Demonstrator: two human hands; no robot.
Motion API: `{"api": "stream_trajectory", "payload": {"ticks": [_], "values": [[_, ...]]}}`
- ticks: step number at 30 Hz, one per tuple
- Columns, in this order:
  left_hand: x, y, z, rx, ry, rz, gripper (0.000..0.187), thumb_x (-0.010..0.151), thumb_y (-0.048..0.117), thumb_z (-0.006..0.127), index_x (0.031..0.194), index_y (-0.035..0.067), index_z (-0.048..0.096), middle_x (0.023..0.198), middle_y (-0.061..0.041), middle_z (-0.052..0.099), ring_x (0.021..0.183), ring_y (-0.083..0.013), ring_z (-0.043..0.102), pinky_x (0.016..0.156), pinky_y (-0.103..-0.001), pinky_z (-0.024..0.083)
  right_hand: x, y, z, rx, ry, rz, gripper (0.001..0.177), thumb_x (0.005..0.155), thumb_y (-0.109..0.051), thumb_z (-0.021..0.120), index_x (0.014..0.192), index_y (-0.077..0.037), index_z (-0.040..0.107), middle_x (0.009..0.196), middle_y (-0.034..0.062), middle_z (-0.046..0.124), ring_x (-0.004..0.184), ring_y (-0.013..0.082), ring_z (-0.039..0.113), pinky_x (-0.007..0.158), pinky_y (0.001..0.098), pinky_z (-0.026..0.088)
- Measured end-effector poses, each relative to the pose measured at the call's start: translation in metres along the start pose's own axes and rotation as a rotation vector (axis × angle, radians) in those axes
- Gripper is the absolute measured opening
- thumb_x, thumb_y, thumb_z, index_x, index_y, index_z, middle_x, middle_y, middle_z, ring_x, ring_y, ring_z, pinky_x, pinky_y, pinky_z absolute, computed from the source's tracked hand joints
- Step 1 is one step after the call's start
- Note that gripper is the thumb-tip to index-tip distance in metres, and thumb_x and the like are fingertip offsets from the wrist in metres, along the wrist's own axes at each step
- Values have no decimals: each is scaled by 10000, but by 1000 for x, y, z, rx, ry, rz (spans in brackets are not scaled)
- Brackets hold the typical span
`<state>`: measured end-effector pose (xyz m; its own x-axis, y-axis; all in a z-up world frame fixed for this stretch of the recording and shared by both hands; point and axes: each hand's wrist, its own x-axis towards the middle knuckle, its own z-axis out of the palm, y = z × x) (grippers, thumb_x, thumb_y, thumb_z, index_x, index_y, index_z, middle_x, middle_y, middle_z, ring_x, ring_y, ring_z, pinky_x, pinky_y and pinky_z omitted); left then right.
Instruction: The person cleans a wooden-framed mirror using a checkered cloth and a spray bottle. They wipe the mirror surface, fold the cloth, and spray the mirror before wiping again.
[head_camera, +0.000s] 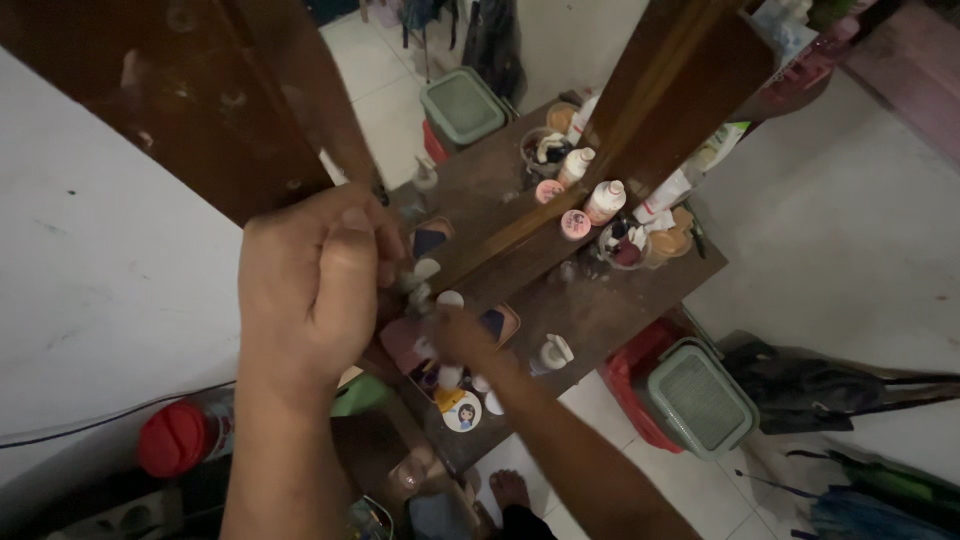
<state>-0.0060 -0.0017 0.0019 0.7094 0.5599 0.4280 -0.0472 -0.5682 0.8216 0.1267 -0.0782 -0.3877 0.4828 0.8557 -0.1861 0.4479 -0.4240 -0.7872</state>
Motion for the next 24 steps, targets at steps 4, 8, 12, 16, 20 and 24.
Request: {"api": "stream_trajectory", "payload": {"ticks": [4,8,12,16,20,24], "values": [[0,-1,-2,-30,-24,-29,401,974,267,427,761,12,652,592,-50,628,550,-139,632,543,-285,475,17,100,-49,399,228,41,219,996,-206,591,1113,-40,674,1007,168,724,908,324,694,820,449,576],[-1,-2,-1,-44,-27,-14,393,969,252,418,754,18,648,606,-47,630,567,-140,633,559,-283,483,29,120,-133,78,649,227,335,961,-220,595,1238,-39,646,1056,214,712,961,379,687,869,493,548],[0,-1,-1,-35,-21,-44,398,965,249,412,737,21,645,586,-48,618,549,-135,624,551,-284,484,49,100,-185,-126,776,391,480,926,-235,598,1364,-38,618,1105,259,700,1014,434,680,917,536,520],[2,0,0,-19,-34,-61,397,958,246,412,729,23,646,585,-52,620,529,-142,586,540,-294,467,73,107,-185,-400,644,419,360,906,-189,588,1235,-74,678,1135,231,707,1047,443,669,905,570,515],[3,-2,1,-36,-33,-46,387,956,242,410,748,13,642,624,-57,641,554,-141,598,556,-294,474,87,106,-156,-477,568,466,311,910,-238,602,1149,-46,653,1111,221,709,1007,405,695,806,529,572],[4,-3,0,-34,-34,-52,395,954,240,410,747,1,647,622,-64,649,560,-141,625,560,-293,489,71,91,-127,-436,508,422,289,928,-232,611,1160,-59,625,1038,219,729,944,410,711,790,534,568]]}}
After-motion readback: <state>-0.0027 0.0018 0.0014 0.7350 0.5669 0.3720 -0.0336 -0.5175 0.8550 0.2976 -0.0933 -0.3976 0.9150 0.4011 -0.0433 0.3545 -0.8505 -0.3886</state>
